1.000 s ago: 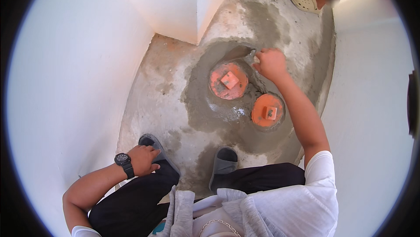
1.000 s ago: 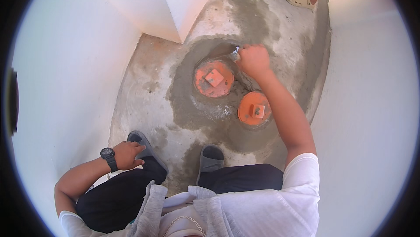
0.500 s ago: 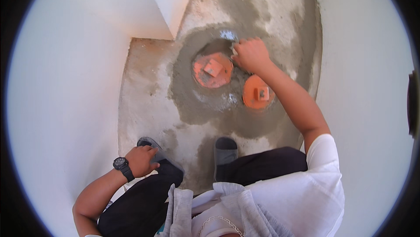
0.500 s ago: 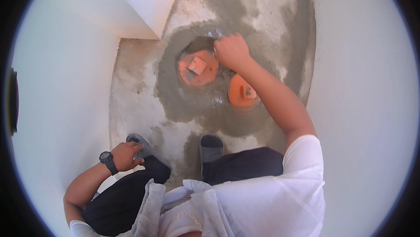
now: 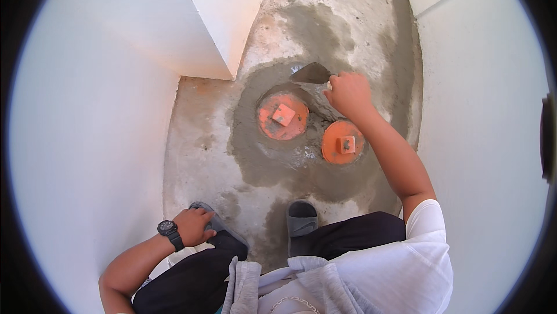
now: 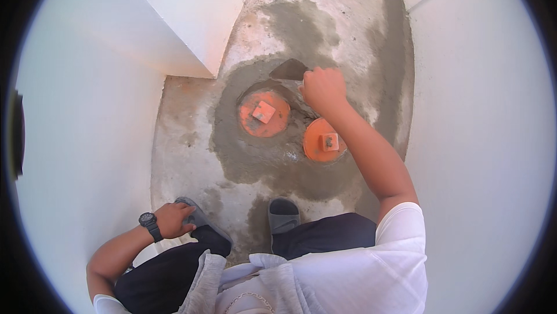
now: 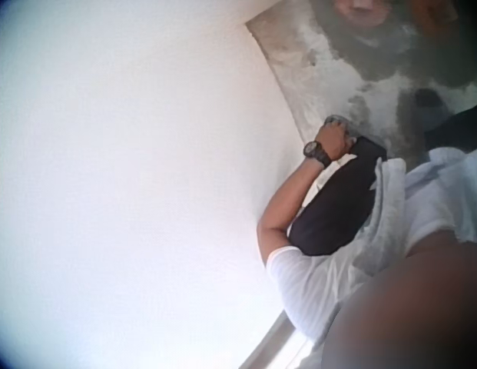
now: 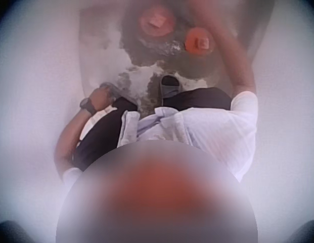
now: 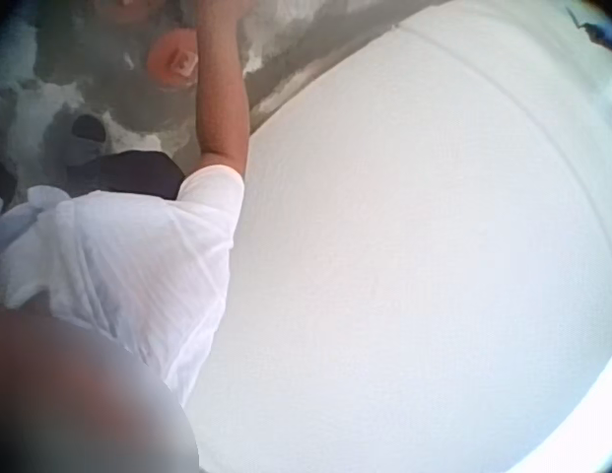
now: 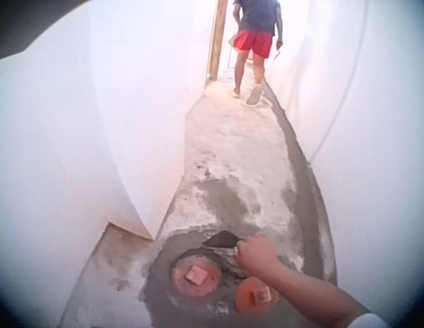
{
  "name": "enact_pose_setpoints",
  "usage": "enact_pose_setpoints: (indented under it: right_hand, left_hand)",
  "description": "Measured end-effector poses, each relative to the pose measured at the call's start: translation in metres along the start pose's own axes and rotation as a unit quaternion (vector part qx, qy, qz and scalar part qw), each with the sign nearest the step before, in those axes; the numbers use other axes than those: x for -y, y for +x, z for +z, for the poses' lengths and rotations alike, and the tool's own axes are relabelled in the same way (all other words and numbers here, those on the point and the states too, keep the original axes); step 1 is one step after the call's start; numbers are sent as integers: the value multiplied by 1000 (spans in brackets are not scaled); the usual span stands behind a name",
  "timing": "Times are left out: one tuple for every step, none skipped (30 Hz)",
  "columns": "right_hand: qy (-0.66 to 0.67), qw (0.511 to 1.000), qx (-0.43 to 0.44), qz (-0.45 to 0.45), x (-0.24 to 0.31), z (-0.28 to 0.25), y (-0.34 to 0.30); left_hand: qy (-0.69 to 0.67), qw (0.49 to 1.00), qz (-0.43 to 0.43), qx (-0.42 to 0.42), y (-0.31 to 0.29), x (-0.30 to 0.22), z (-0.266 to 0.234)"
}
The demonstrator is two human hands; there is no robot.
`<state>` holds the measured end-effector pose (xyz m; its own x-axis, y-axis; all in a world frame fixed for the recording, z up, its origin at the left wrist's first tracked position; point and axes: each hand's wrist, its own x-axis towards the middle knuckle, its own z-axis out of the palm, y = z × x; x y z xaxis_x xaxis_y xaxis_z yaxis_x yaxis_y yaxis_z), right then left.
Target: The person squats and uses a trowel to spread wet cement around two orange circular fixtures on a concrete floor. They smooth the surface and work around the fixtures, occasionally shifting position to reach different areas.
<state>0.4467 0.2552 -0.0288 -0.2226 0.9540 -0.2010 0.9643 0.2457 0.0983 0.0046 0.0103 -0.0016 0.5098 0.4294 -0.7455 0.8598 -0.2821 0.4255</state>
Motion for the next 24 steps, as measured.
enact_pose_setpoints:
  right_hand:
    - [0,1000,-5,-6,3,0,-4]
    - [5,1000,-24,-19,7,1,-7]
    - [6,999,-19,-31,13,5,-9]
    - [12,998,-29,-51,19,10,-10]
    - [16,997,-34,-69,25,16,-9]
    - [17,996,-35,-77,29,21,-8]
    - [17,996,-32,-84,32,28,-7]
    - [18,996,-25,-89,34,33,-6]
    - [20,995,-43,-93,34,37,-6]
    - [22,994,-55,-95,34,41,-5]
    - [24,993,-69,-96,35,44,-5]
    - [27,993,-71,-91,34,45,-6]
    - [29,993,-75,-86,34,46,-7]
    - [28,994,-73,-77,33,46,-7]
    - [30,995,-69,-70,32,46,-9]
    - [30,996,-55,-59,31,45,-11]
    - [32,997,-47,-50,29,45,-13]
    - [28,998,-37,-42,28,44,-15]
    - [26,999,-31,-37,27,44,-17]
    - [24,999,-35,-33,25,44,-18]
    - [17,999,-32,-29,23,44,-20]
    - [12,999,-40,-28,22,43,-20]
    - [7,999,-35,-23,21,41,-21]
    - [5,999,-34,-16,20,39,-21]
  left_hand:
    - [7,1000,10,-12,0,0,0]
    - [4,1000,5,-6,0,0,1]
    - [2,1000,0,0,1,-1,1]
    - [1,1000,-1,0,2,-2,1]
    - [6,1000,-2,2,2,-2,0]
    - [12,1000,1,0,3,-4,0]
    - [17,1000,4,-1,2,-5,0]
    - [9,1000,3,4,2,-5,1]
    - [1,1000,2,8,3,-6,1]
    - [-6,1000,-1,12,2,-5,2]
    - [-1,1000,-1,12,1,-5,3]
    - [4,1000,0,12,1,-4,5]
    - [9,1000,1,12,0,-4,7]
    - [11,1000,4,10,1,-2,9]
    - [13,1000,8,10,1,-1,11]
    - [14,1000,12,10,0,0,13]
    - [9,1000,12,13,0,0,13]
    - [5,1000,13,15,0,1,13]
    - [0,1000,14,18,1,1,13]
    - [7,1000,14,17,2,1,13]
    - [15,1000,13,17,3,0,11]
    - [25,999,11,18,4,0,9]
    - [23,999,14,18,5,-1,7]
    - [23,999,15,19,7,-1,5]
